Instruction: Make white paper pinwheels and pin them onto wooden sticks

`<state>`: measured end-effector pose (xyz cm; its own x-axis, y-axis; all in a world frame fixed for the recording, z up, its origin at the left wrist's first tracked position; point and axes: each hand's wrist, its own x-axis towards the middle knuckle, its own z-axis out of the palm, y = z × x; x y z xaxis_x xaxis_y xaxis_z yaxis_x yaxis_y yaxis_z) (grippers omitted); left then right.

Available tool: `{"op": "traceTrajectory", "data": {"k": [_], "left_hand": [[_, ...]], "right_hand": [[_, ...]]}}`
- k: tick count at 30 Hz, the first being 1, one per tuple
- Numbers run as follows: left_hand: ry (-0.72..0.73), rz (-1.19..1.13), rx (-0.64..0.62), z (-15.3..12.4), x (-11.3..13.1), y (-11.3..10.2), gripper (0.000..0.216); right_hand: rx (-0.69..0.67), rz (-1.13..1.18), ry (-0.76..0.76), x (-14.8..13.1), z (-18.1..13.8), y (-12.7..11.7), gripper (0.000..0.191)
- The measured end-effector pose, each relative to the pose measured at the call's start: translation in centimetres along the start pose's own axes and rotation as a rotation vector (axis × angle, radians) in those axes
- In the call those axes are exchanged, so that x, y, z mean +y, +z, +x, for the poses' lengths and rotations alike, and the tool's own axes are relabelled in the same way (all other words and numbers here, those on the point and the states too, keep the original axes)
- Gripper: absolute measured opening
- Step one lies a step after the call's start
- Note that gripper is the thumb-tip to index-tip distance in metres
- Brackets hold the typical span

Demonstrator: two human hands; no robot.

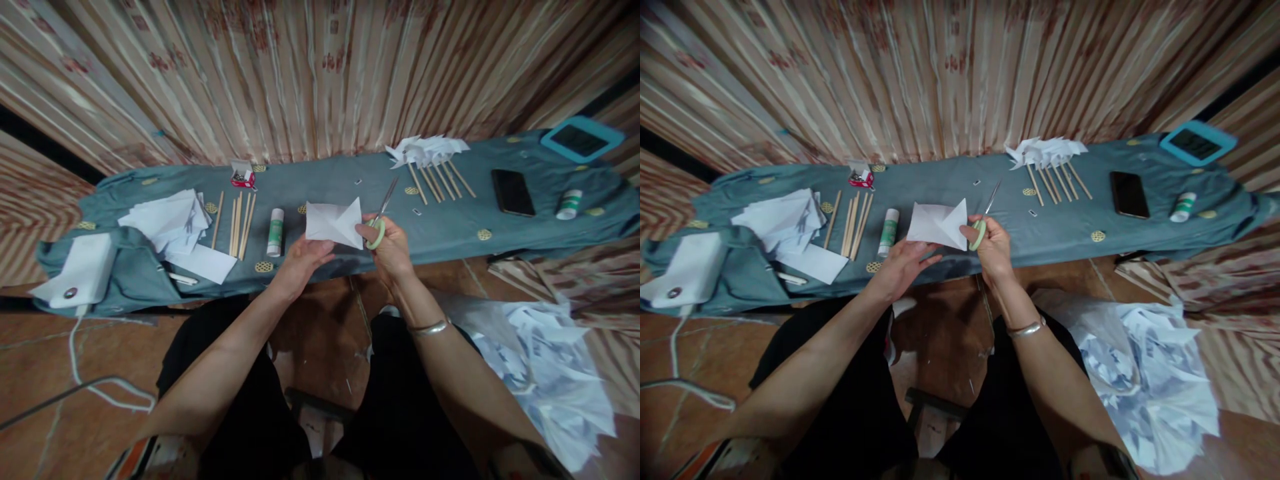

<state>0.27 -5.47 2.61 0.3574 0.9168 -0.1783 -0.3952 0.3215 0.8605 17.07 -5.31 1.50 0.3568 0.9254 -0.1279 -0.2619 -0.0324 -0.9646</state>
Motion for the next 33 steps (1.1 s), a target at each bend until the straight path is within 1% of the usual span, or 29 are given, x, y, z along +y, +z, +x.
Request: {"op": "traceTrajectory", "data": {"k": [3, 6, 9, 11, 14, 16, 19, 21, 23, 27, 33], "left_hand": [[0.054, 0.030, 0.073, 0.4, -0.5, 0.5, 0.039], [0.128, -0.001, 0.169, 1.0, -0.6, 0.8, 0.047], [0.194, -0.012, 0.205, 1.5, -0.3, 0.8, 0.050], [0.240, 0.025, 0.234, 1.8, 0.2, 0.4, 0.050], [0.300, 0.123, 0.311, 2.2, 1.0, -0.6, 0.047], [0.328, 0.164, 0.347, 2.4, 1.5, -1.4, 0.045], [0.362, 0.186, 0.364, 2.4, 2.1, -2.3, 0.042], [0.374, 0.203, 0.362, 2.4, 2.1, -2.5, 0.041], [0.375, 0.224, 0.355, 2.3, 2.0, -2.5, 0.040], [0.356, 0.247, 0.332, 2.3, 1.5, -2.2, 0.040], [0.354, 0.254, 0.310, 2.5, 0.9, -2.1, 0.043]], "right_hand": [[-0.031, 0.035, 0.003, 0.5, -0.2, 1.1, 0.049], [-0.055, 0.074, 0.014, 0.7, -0.5, 1.9, 0.051], [-0.079, 0.106, 0.041, 0.4, -0.9, 2.4, 0.053], [-0.130, 0.076, 0.066, 0.1, -1.3, 2.3, 0.052], [-0.263, -0.046, 0.131, -0.3, -2.3, 1.8, 0.051], [-0.391, -0.134, 0.178, -0.2, -3.1, 1.3, 0.054], [-0.586, -0.244, 0.192, 0.1, -4.1, 0.4, 0.051], [-0.662, -0.284, 0.198, 0.4, -4.6, 0.0, 0.047], [-0.690, -0.289, 0.223, 0.5, -4.8, -0.2, 0.046], [-0.704, -0.271, 0.254, 0.5, -5.0, -0.1, 0.046], [-0.669, -0.263, 0.292, 0.1, -4.9, 0.3, 0.053]]}}
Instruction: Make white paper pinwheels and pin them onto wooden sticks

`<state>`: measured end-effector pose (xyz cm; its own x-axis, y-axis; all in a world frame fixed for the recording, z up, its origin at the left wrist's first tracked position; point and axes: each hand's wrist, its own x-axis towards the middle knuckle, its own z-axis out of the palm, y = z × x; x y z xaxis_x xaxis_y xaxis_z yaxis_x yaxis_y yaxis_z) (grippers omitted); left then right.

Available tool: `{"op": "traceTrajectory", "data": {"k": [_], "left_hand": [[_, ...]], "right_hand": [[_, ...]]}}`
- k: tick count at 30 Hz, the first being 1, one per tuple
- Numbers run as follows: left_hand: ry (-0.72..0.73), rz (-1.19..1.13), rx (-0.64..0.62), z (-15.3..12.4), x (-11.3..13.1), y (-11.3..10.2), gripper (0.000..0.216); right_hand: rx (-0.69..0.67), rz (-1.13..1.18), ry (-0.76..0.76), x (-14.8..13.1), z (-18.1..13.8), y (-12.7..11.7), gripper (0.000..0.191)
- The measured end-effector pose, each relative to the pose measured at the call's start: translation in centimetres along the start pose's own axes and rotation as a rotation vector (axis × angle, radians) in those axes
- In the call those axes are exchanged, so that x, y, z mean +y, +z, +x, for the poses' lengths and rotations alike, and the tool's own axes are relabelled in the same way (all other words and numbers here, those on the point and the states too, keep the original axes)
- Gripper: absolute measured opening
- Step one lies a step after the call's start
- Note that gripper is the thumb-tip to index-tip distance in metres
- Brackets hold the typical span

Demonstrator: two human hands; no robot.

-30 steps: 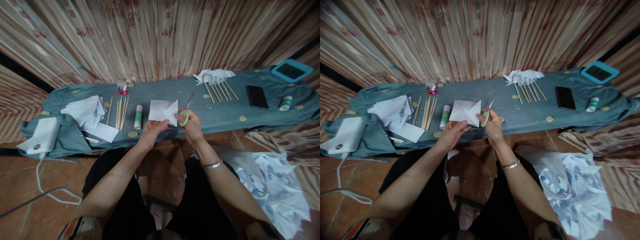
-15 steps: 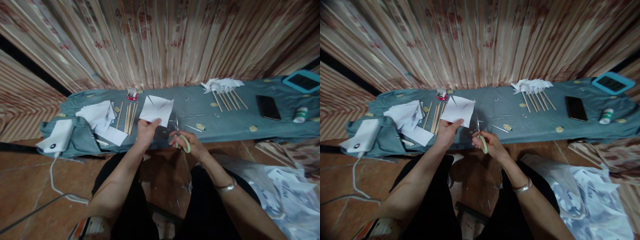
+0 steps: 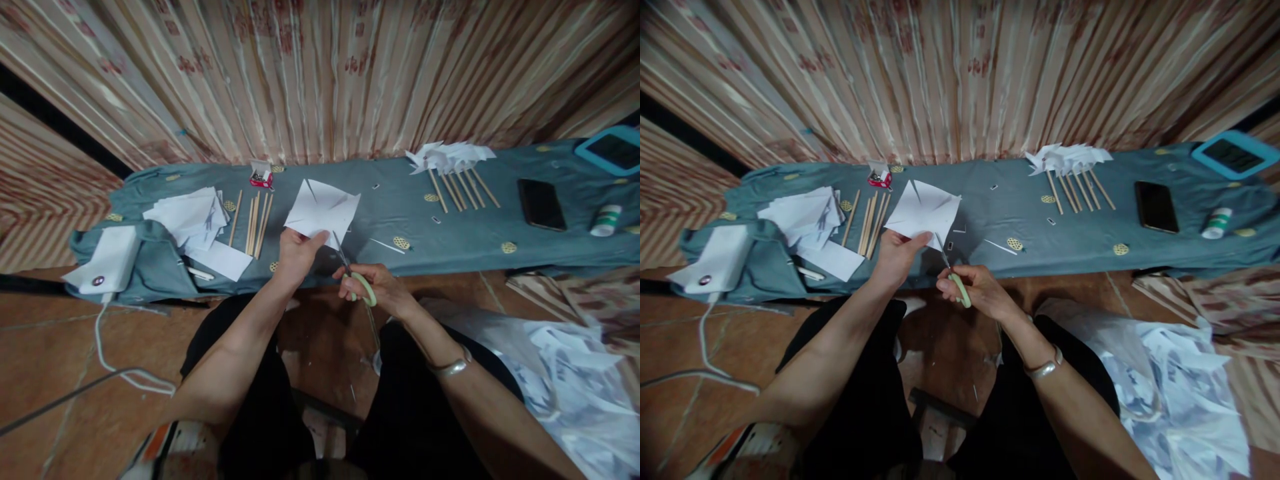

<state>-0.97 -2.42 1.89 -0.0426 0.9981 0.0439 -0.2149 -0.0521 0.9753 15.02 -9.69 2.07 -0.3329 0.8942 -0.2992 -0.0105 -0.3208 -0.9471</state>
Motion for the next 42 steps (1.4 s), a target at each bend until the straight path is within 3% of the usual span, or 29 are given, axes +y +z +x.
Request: {"op": "traceTrajectory", "data": {"k": [11, 42], "left_hand": [[0.022, 0.048, -0.025, 0.02, -0.48, 0.02, 0.047], [-0.009, 0.024, -0.023, -0.26, 0.28, 0.25, 0.022]], "right_hand": [[0.006, -0.027, 0.008, -0.07, 0.12, -0.15, 0.058], [0.031, 0.042, 0.022, 0.43, 0.48, -0.04, 0.047]]}}
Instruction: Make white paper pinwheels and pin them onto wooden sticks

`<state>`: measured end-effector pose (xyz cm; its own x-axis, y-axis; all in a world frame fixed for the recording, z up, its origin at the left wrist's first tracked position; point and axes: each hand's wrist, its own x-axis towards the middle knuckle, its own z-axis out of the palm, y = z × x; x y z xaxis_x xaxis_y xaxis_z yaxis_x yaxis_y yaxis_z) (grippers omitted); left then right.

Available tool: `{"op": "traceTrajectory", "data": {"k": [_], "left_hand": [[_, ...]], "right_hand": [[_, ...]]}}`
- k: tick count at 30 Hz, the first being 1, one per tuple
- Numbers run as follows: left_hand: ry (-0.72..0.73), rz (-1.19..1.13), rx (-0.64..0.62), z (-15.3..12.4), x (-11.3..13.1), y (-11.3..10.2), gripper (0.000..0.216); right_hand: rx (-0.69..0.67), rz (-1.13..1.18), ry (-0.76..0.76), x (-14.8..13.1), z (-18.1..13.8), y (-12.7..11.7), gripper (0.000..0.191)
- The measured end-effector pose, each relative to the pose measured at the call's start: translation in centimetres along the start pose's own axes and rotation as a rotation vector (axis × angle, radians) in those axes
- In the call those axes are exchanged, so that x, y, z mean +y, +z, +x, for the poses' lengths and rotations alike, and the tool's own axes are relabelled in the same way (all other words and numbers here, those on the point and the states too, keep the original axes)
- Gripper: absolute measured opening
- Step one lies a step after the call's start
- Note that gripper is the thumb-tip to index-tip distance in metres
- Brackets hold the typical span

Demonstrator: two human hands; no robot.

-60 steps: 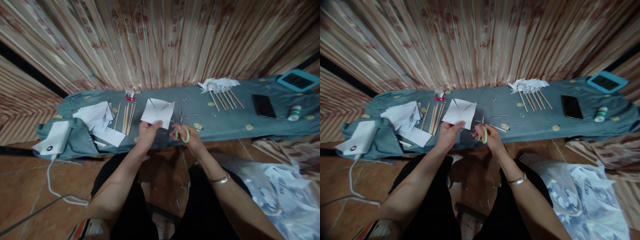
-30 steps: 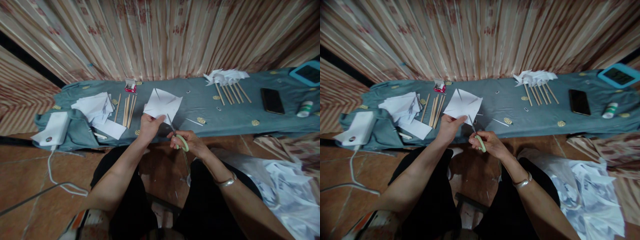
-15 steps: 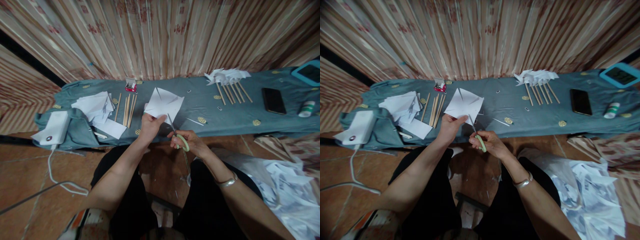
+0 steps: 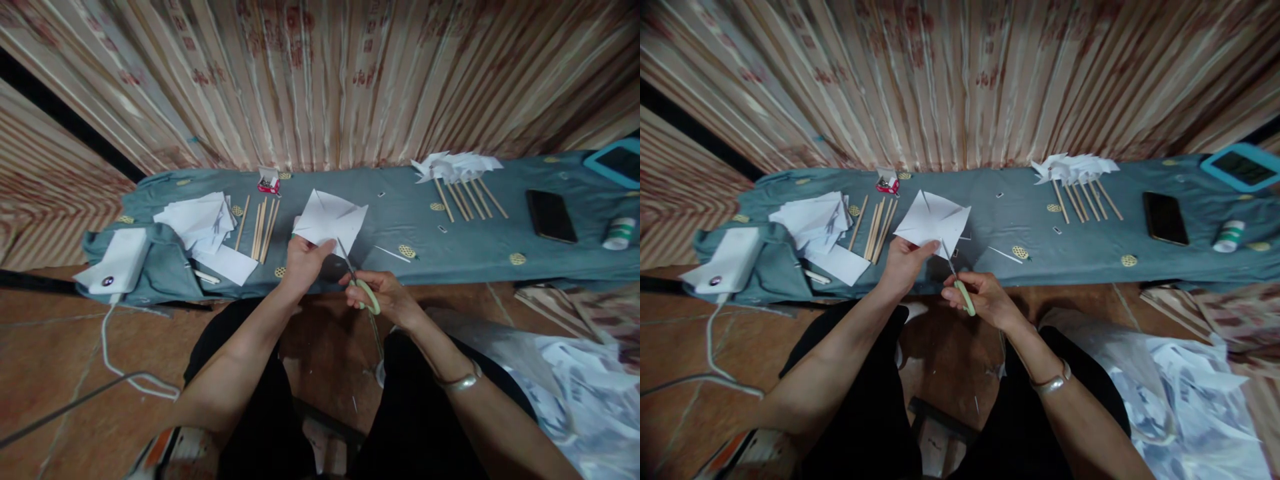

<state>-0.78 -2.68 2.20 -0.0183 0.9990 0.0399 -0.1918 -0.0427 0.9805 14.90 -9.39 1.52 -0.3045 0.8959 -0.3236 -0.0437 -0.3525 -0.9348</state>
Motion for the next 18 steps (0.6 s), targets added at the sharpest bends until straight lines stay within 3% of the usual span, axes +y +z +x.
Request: {"op": "traceTrajectory", "data": {"k": [18], "left_hand": [[-0.033, 0.012, -0.026, -0.61, 0.43, 0.24, 0.021]], "right_hand": [[0.026, 0.000, -0.020, -0.11, 0.00, 0.19, 0.049]]}}
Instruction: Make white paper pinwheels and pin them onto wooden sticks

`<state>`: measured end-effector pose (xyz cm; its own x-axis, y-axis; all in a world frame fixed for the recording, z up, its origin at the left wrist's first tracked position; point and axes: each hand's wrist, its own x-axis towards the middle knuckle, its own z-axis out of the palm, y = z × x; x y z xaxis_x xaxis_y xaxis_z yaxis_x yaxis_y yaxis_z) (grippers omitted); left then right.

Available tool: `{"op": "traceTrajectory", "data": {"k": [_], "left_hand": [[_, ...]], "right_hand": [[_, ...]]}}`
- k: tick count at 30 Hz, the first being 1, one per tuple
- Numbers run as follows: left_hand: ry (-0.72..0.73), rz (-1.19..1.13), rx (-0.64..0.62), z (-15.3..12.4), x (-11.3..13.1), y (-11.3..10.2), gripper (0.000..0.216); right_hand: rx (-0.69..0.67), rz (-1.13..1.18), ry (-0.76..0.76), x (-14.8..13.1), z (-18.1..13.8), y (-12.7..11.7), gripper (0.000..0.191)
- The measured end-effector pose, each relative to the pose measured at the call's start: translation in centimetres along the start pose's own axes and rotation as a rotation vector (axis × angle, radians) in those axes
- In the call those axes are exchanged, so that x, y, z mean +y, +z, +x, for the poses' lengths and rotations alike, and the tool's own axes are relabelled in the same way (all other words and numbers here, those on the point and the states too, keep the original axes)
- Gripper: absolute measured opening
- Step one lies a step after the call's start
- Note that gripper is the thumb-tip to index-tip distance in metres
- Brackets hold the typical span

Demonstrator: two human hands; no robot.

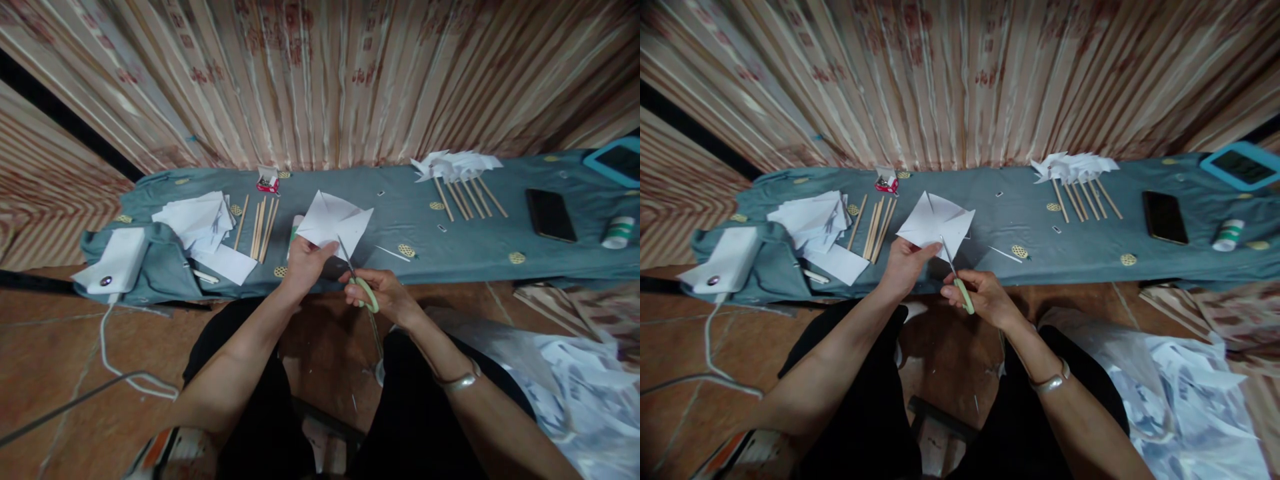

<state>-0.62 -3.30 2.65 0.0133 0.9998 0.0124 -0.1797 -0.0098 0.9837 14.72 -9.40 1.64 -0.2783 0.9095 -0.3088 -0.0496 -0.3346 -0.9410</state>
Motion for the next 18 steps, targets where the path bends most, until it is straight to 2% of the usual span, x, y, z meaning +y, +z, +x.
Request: {"op": "traceTrajectory", "data": {"k": [18], "left_hand": [[0.001, -0.003, -0.011, -0.22, -0.05, 0.06, 0.023]], "right_hand": [[0.023, -0.001, -0.011, 0.49, 0.17, 0.03, 0.049]]}}
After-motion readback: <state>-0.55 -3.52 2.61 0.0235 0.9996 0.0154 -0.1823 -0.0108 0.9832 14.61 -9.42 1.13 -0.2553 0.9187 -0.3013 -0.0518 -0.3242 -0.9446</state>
